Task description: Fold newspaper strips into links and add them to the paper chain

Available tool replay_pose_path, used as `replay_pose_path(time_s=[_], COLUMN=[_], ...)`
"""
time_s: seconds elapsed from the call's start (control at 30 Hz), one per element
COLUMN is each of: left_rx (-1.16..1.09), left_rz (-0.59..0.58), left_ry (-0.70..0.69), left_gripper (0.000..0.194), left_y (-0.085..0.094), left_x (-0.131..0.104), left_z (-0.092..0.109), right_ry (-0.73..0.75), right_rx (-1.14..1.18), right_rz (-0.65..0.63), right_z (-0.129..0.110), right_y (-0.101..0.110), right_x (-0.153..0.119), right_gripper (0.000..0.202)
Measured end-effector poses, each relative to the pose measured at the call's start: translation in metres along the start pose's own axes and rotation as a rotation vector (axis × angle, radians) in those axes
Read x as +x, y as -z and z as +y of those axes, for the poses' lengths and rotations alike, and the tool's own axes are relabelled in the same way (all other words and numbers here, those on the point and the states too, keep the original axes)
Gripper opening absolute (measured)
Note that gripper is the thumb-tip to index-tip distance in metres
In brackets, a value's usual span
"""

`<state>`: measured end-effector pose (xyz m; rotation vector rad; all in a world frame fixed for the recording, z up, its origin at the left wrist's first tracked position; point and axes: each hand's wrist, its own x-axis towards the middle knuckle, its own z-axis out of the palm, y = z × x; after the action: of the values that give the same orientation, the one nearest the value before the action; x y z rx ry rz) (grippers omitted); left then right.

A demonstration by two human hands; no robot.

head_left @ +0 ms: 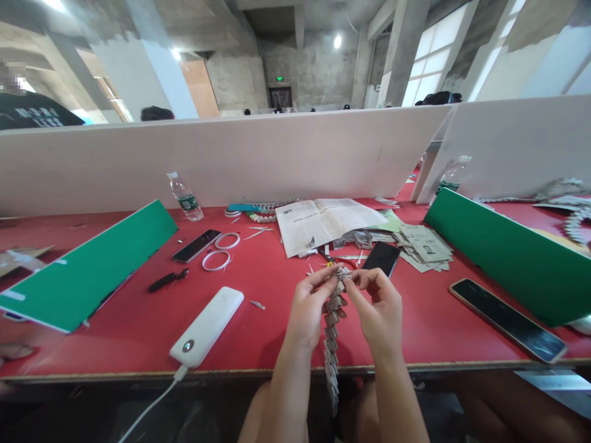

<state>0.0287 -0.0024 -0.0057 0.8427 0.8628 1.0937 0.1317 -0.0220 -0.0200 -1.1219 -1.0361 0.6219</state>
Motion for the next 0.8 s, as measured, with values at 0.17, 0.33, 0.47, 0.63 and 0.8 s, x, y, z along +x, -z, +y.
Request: replay_pose_path(time_s=[0.17,0.33,0.47,0.63,0.8], left_rx=[0.085,0.173,0.309,0.462,0.558], left_rz=[-0.03,-0.005,-0.004,-0.014,0.012], left_ry=[-0.049,-0.058,-0.107,-0.207,-0.328], left_gripper=[0.036,0.037,0.035,0.028,0.026], left_y=[-0.001,-0.001,0.001,0.005,0.007], left_x=[0.0,-0.002,-0.002,-0.001,-0.002], left_z=[-0.002,0.0,-0.001,-0.005,-0.001], right_ry=[-0.029,-0.052,-0.123,-0.165,-0.149], right_rx=[-0.004,-0.003,-0.045,-0.093,0.01], right_rz=[0.025,-0.019,-0.079,-0.139,-0.099], right_z=[0.001,0.002,0.005,0.011,0.012], right_y=[0.001,0.007,0.015,0.02,0.011], right_x=[0.0,0.003,0.006,0.008,0.006], right_gripper=[0.028,0.028,0.03,0.03,0.028])
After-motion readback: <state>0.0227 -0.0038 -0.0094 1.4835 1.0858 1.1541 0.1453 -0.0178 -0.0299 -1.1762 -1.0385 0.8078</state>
